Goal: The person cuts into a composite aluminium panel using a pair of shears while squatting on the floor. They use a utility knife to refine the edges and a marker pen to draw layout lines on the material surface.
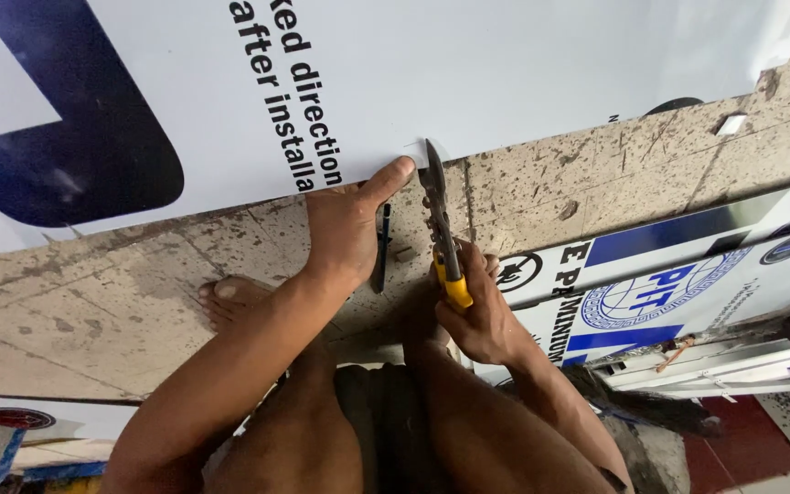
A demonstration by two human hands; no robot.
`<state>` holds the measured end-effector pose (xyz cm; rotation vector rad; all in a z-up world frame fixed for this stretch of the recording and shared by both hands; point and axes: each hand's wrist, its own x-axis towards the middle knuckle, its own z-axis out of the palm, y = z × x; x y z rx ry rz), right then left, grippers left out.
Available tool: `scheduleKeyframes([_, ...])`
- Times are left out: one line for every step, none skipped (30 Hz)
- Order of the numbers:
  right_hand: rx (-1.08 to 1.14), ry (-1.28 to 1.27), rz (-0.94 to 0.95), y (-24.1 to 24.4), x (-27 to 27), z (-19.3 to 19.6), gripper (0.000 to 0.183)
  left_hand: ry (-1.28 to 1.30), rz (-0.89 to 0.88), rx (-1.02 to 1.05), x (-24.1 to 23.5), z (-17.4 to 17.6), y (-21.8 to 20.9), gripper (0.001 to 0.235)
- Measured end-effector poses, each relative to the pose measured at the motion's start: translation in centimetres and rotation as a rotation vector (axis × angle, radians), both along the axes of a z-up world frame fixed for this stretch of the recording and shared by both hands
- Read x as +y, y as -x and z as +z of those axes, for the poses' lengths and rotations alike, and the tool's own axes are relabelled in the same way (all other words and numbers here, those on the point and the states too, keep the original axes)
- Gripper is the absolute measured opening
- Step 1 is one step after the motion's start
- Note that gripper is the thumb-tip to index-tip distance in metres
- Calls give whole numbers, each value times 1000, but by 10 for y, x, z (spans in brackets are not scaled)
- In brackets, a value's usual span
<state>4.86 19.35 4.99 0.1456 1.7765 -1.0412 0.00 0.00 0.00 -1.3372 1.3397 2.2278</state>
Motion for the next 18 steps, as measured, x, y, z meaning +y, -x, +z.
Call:
scheduleKeyframes([-3,-3,-23,-1,0,-2,63,-4,-7,1,0,-2,-1,36])
scheduleKeyframes([-6,-7,-46,-3,0,-3,67,-7,-14,2,1,-4,-3,34])
scheduleKeyframes([-5,-9,-48,-7,2,-6,67,-9,-16,3,3,-7,-5,34])
scheduleKeyframes([-10,-4,-61,-11,3,-10,68,-17,1,3,5,-10,-7,36])
scheduleKeyframes([-17,2,-71,-15,5,-13,69,-22,20,1,6,-12,-11,37])
scheduleKeyframes([-17,3,-70,-16,5,-14,69,-21,21,1,6,-13,-12,37])
scheduleKeyframes([-10,23,-67,-16,5,-14,68,-35,15,7,5,-14,-13,36])
scheduleKeyframes([-4,42,-64,-16,5,-15,66,-48,9,13,5,-15,-14,35])
scheduleKeyframes([-5,43,-60,-14,4,-14,66,-47,13,12,9,-26,-25,35])
scheduleKeyframes([3,55,-60,-12,2,-13,65,-51,25,-13,14,-36,-35,36])
scheduleKeyframes([12,68,-65,-10,0,-12,64,-54,32,-37,18,-46,-46,37])
scheduleKeyframes([12,69,-66,-10,0,-11,64,-53,31,-36,14,-35,-35,37])
scheduleKeyframes([15,59,-61,-10,0,-11,63,-53,28,-19,11,-24,-24,35])
scheduleKeyframes([17,50,-56,-11,0,-11,62,-54,24,-3,7,-14,-13,32])
scheduleKeyframes([13,49,-57,-12,2,-12,62,-54,23,-6,5,-12,-11,32])
scheduleKeyframes([17,50,-68,-14,4,-13,62,-51,26,3,4,-9,-9,34])
scheduleKeyframes([25,52,-77,-15,6,-16,61,-47,30,17,2,-8,-6,35])
scheduleKeyframes([27,53,-77,-17,7,-17,61,-46,31,18,1,-10,-7,35])
